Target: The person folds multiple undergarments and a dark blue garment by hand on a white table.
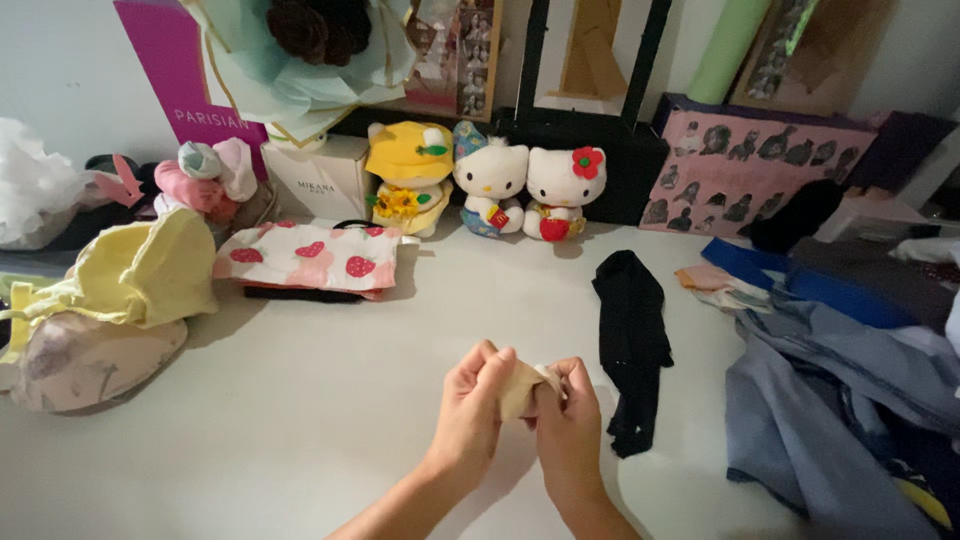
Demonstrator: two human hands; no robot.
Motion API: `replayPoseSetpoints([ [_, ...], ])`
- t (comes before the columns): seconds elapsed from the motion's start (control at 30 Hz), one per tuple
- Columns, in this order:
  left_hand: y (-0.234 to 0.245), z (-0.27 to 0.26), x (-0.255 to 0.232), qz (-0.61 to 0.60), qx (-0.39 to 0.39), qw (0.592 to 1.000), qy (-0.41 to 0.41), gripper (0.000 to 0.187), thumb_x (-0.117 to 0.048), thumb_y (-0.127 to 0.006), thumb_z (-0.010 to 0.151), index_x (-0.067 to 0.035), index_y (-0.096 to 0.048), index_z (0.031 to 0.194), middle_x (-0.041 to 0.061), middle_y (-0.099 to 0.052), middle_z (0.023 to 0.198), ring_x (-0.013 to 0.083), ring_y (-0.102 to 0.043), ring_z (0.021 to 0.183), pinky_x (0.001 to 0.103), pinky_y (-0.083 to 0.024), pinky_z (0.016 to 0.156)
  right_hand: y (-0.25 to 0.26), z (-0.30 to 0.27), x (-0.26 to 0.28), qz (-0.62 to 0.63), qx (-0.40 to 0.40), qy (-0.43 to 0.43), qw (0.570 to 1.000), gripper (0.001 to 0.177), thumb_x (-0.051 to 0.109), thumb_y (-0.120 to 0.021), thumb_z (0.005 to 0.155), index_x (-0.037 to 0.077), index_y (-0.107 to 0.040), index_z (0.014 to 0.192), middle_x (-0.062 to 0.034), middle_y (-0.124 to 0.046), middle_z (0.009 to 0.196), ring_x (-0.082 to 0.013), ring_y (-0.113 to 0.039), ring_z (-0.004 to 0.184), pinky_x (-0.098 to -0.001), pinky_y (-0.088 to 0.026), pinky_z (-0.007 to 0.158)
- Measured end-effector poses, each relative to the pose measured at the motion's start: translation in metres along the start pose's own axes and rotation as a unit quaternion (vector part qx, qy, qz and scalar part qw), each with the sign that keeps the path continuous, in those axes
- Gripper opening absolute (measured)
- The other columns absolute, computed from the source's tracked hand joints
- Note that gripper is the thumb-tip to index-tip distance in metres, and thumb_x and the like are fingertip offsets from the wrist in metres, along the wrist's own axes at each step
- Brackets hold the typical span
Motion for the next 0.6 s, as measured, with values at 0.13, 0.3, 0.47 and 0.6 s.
replayPoseSetpoints([
  [0.13,0.011,0.007,0.000,0.118,0.000,0.993,0.019,0.033,-0.023,-0.059,0.099,-0.009,-0.051,0.070,0.000,-0.057,0.063,0.0105,-0.051,0.053,0.030,-0.045,0.048,0.003,0.000,0.001,-0.002,0.019,-0.095,0.995,0.005,0.010,-0.049,0.094,0.010,-0.054,0.094,-0.0045,-0.057,0.071,-0.0126,-0.051,0.058,-0.0281,-0.041,0.050],
  [0.3,0.045,0.024,-0.002,0.094,0.035,0.995,0.022,0.039,-0.015,-0.067,0.103,-0.012,-0.044,0.072,-0.004,-0.050,0.067,0.0053,-0.038,0.054,0.024,-0.032,0.044,0.006,0.009,-0.023,0.140,0.111,-0.219,0.959,0.007,0.011,-0.051,0.095,0.008,-0.058,0.095,-0.0027,-0.054,0.075,-0.0120,-0.049,0.063,-0.0255,-0.038,0.055],
  [0.47,0.042,0.029,-0.011,0.078,0.212,0.974,0.021,0.033,0.001,-0.071,0.095,-0.013,-0.045,0.080,-0.001,-0.053,0.086,0.0067,-0.053,0.079,0.024,-0.045,0.068,0.024,0.024,-0.025,0.319,0.094,-0.251,0.909,0.013,0.014,-0.056,0.098,0.005,-0.064,0.096,-0.0004,-0.053,0.081,-0.0105,-0.049,0.071,-0.0228,-0.042,0.066],
  [0.6,0.033,0.023,-0.008,0.097,0.184,0.975,0.082,0.026,0.002,-0.063,0.093,-0.012,-0.044,0.082,0.004,-0.058,0.126,0.0121,-0.064,0.106,0.029,-0.054,0.091,0.026,0.019,-0.007,0.283,0.087,-0.195,0.935,0.014,0.017,-0.057,0.098,0.003,-0.061,0.095,-0.0019,-0.058,0.087,-0.0114,-0.048,0.073,-0.0279,-0.043,0.068],
])
Point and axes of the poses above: each hand's wrist, its own z-axis towards the middle knuckle, its own y-axis out of the back of the hand, x = y × z, the point moved 3 cm from there along z, towards the middle knuckle
